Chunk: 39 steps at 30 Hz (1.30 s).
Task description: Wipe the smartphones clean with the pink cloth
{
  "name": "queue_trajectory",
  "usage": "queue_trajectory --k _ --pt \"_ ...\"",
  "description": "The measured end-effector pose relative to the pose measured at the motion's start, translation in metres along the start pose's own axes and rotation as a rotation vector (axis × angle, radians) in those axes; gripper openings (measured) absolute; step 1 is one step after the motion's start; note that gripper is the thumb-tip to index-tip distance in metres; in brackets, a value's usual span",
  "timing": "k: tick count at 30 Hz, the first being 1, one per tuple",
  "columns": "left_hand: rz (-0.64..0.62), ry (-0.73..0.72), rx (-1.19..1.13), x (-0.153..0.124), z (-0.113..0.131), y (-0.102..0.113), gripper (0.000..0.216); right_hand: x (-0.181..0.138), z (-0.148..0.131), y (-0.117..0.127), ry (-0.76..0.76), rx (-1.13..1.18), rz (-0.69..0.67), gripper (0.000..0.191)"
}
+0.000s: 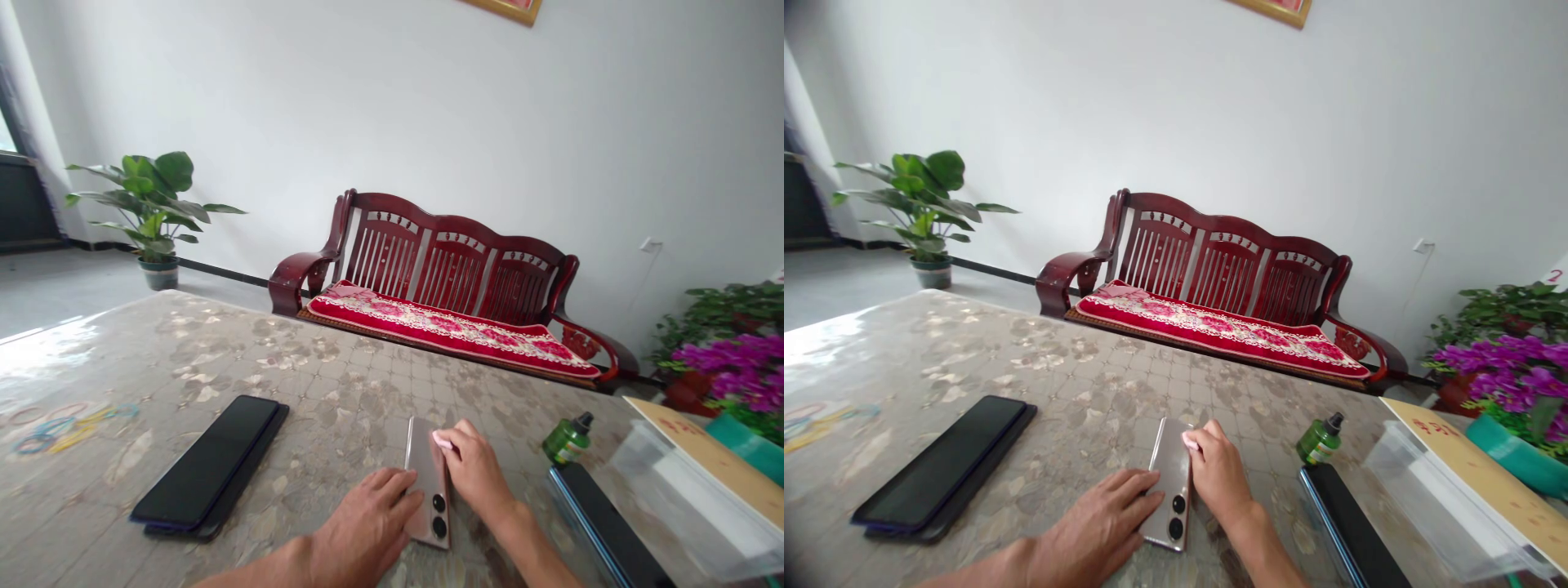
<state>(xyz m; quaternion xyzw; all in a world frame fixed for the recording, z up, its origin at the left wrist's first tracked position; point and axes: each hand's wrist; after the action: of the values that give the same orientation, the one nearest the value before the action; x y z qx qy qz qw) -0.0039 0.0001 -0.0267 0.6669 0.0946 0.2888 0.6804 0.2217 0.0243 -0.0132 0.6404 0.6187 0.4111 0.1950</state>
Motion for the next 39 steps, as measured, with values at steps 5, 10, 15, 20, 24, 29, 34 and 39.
queue_trajectory --k 5,10,15,20,24,29,34,39 --pt "-0.025 0.019 -0.017 0.001 0.001 0.004 0.032 -0.033 -0.01 0.001 0.029 0.052 -0.024 0.025" --pt "-0.018 0.032 -0.031 -0.001 0.002 0.006 0.033 -0.046 -0.014 0.002 0.013 0.151 0.007 0.023" --pt "-0.018 0.046 0.017 -0.002 0.005 0.008 0.038 -0.044 -0.011 0.0 0.036 0.231 0.072 0.021" --pt "-0.055 -0.024 0.129 0.006 0.006 0.017 0.027 -0.043 -0.008 -0.002 0.018 0.266 0.106 0.019" --pt "-0.153 -0.051 0.203 0.019 -0.003 0.025 0.025 -0.043 -0.008 -0.002 -0.001 0.301 0.116 0.018" --pt "-0.25 -0.115 0.296 0.049 -0.025 0.036 0.047 -0.042 -0.005 -0.002 0.029 0.3 0.12 0.017" --pt "-0.376 -0.28 0.367 0.082 -0.039 0.039 0.088 -0.041 -0.001 -0.004 0.099 0.305 0.101 0.016" --pt "-0.439 -0.356 0.374 0.1 -0.036 0.042 0.083 -0.042 0.002 -0.005 0.093 0.333 0.103 0.015"
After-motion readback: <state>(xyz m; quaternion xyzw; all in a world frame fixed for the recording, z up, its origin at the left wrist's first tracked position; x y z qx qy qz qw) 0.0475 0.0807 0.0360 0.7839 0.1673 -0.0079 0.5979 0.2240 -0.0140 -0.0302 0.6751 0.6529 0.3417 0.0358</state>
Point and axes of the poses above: each hand's wrist, its own x-axis towards the middle knuckle, its own y-axis out of the back of the hand, z = x × y, and after that the axes turned 11 degrees about x, right-handed
